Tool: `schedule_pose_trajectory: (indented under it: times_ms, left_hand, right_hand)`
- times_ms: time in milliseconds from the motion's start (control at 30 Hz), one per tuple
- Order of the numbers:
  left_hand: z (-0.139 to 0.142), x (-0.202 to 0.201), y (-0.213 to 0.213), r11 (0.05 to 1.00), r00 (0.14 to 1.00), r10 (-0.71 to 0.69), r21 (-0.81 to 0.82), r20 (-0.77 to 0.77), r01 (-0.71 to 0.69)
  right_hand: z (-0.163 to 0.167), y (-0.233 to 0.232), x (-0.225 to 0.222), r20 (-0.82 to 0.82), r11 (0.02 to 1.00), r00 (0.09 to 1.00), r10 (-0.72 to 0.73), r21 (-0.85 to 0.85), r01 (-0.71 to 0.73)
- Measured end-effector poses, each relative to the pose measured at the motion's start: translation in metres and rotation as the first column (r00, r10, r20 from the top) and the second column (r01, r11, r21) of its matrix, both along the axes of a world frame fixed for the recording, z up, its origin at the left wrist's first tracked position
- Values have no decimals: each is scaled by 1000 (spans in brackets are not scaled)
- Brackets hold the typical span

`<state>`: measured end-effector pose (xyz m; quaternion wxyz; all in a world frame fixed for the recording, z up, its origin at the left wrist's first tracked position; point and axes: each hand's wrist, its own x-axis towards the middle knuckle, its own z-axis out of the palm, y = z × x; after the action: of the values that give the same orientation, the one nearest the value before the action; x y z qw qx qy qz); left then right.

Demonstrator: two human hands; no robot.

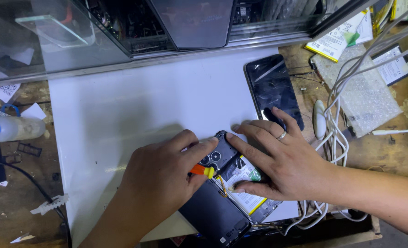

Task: The person uses a small screwdriver to remove screws from the back of a disassembled smartphone. They then remove the camera module and place it on the table. The person continues to unscrew components and reposition the phone on the workbench.

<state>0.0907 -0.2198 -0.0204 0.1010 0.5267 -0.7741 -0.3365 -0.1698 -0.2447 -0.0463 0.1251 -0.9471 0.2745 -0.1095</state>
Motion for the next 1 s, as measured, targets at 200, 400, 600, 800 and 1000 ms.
schedule_pose_trajectory:
  times_ms: [200,400,600,800,1000]
  left_hand:
    - [0,1,0,1000,1000,3,2,-20,-3]
    - [-6,7,1,999,999,-7,34,-44,9]
    - [-15,9,1,996,999,-12,87,-48,16]
    - [-15,10,1,998,998,-6,60,-70,10]
    - [-13,11,4,999,995,14,34,-101,-11]
  right_hand:
    - [3,0,1,-18,1000,1000,-1,-2,1]
    - [2,-1,1,-17,1000,1000,-9,-10,9]
    - [-1,-1,1,-28,1000,1000,-15,-24,14]
    - [-1,-2,2,-15,998,1000,-1,-66,0]
    - [-5,0,-3,12,980,999,32,-197,-29]
